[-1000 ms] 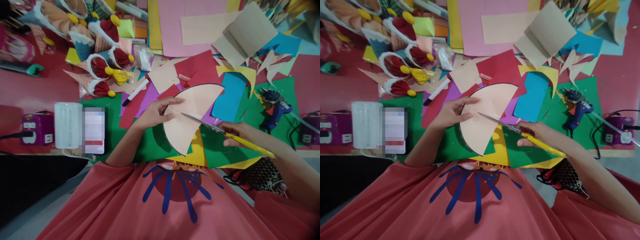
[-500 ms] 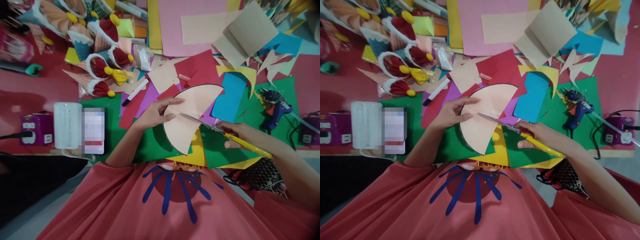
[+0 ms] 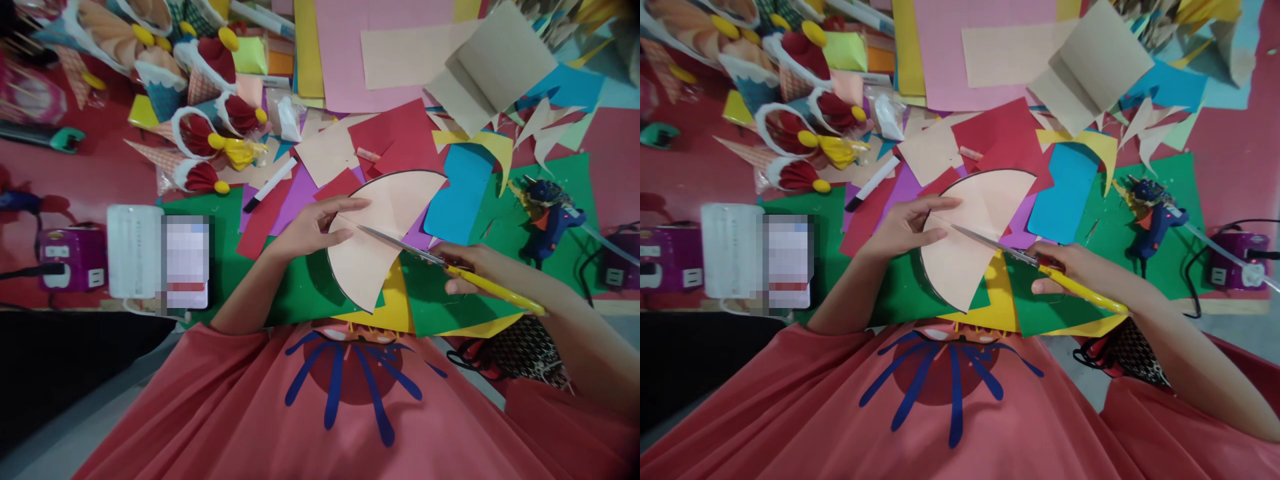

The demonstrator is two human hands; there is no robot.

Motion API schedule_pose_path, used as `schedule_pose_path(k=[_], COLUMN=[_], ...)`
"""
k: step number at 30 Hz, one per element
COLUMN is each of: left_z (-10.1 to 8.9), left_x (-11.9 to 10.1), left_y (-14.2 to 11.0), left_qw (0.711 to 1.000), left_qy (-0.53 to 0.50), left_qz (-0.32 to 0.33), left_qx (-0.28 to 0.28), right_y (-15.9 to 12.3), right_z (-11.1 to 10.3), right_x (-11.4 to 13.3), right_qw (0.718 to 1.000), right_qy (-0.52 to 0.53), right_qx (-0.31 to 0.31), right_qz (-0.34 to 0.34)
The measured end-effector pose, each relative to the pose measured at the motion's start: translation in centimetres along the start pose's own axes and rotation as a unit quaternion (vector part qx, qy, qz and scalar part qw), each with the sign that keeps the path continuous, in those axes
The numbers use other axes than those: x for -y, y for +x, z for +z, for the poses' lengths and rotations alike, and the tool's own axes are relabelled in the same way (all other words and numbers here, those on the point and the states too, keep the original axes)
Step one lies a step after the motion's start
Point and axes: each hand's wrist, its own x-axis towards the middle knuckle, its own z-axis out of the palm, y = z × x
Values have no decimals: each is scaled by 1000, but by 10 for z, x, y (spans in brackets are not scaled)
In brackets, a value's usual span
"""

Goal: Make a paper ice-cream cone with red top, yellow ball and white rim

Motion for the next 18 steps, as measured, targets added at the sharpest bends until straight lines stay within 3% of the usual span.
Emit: schedule_pose_path(k=[18], left_z=[2], left_x=[1], left_y=[1], left_qw=[1000], left_qy=[3], left_qz=[10], left_qx=[14], right_y=[8], right_z=[5], right_x=[0], right_qw=[999], right_qy=[-24], right_qx=[-17], right_qz=[-23])
